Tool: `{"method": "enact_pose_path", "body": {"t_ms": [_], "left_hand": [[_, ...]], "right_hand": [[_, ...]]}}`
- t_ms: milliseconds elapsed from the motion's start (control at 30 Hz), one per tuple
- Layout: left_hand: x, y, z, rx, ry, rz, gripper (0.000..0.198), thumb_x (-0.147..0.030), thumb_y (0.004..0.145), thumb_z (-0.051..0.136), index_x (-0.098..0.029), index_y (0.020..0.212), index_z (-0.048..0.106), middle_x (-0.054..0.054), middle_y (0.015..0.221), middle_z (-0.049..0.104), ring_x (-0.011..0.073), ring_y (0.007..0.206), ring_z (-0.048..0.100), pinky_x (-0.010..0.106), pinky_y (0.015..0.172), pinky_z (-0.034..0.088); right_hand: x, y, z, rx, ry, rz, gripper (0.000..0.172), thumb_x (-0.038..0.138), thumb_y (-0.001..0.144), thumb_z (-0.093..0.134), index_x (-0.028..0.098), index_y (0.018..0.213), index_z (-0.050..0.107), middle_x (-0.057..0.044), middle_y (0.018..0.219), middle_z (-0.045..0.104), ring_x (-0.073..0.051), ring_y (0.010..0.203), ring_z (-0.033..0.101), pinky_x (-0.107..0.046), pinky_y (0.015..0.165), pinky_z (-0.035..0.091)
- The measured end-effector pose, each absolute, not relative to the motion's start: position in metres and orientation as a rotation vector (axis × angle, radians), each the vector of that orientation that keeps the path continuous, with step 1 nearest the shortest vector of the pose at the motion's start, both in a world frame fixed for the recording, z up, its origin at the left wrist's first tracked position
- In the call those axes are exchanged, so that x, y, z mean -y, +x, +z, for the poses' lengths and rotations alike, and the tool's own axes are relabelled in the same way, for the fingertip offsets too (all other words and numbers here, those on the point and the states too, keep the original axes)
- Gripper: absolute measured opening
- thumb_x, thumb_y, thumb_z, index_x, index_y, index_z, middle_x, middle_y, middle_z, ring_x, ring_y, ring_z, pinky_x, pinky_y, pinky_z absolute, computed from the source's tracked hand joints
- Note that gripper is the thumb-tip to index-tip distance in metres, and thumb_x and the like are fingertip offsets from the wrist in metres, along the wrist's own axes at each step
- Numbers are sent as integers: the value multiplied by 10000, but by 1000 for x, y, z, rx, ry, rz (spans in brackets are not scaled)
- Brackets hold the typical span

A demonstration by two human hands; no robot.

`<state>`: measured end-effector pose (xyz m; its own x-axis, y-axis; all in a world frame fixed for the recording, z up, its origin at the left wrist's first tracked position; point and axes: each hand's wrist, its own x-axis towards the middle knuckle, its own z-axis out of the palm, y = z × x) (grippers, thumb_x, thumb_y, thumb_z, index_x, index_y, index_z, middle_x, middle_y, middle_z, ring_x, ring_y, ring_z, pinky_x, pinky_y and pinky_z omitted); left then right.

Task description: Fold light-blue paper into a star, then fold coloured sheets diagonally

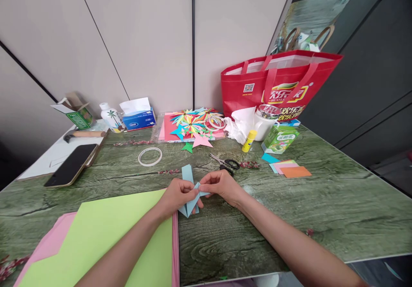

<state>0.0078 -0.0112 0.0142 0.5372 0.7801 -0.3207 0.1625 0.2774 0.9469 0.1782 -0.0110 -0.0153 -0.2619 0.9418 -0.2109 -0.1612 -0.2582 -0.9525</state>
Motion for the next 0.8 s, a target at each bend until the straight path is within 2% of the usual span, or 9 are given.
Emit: {"method": "enact_pose_path", "body": {"t_ms": [200, 567, 800], "left_hand": [[10, 7, 11, -927, 1242, 504, 306, -390, 645, 691, -97, 630, 604, 97, 610, 678, 102, 392, 537, 195, 378, 409], [12, 9, 12, -995, 1167, 503, 304, -372, 617, 705, -110, 577, 555, 89, 572, 675, 105, 388, 542, 199, 378, 419], [13, 11, 11, -995, 1178, 487, 270, -341, 625, 688, -120, 561, 547, 90, 577, 682, 101, 370, 530, 195, 356, 412]], "right_hand": [[11, 178, -16, 1132, -1104, 1635, 294, 339, 486, 798, 136, 649, 659, 20, 546, 619, -89, 493, 532, -232, 499, 471], [15, 175, -13, 1159, -1094, 1701, 289, 379, 559, 756, 148, 685, 637, 25, 611, 609, -87, 547, 524, -230, 545, 458], [16, 171, -12, 1259, -1075, 1551, 268, 386, 629, 696, 138, 630, 594, 38, 548, 542, -75, 493, 432, -218, 499, 339]]}}
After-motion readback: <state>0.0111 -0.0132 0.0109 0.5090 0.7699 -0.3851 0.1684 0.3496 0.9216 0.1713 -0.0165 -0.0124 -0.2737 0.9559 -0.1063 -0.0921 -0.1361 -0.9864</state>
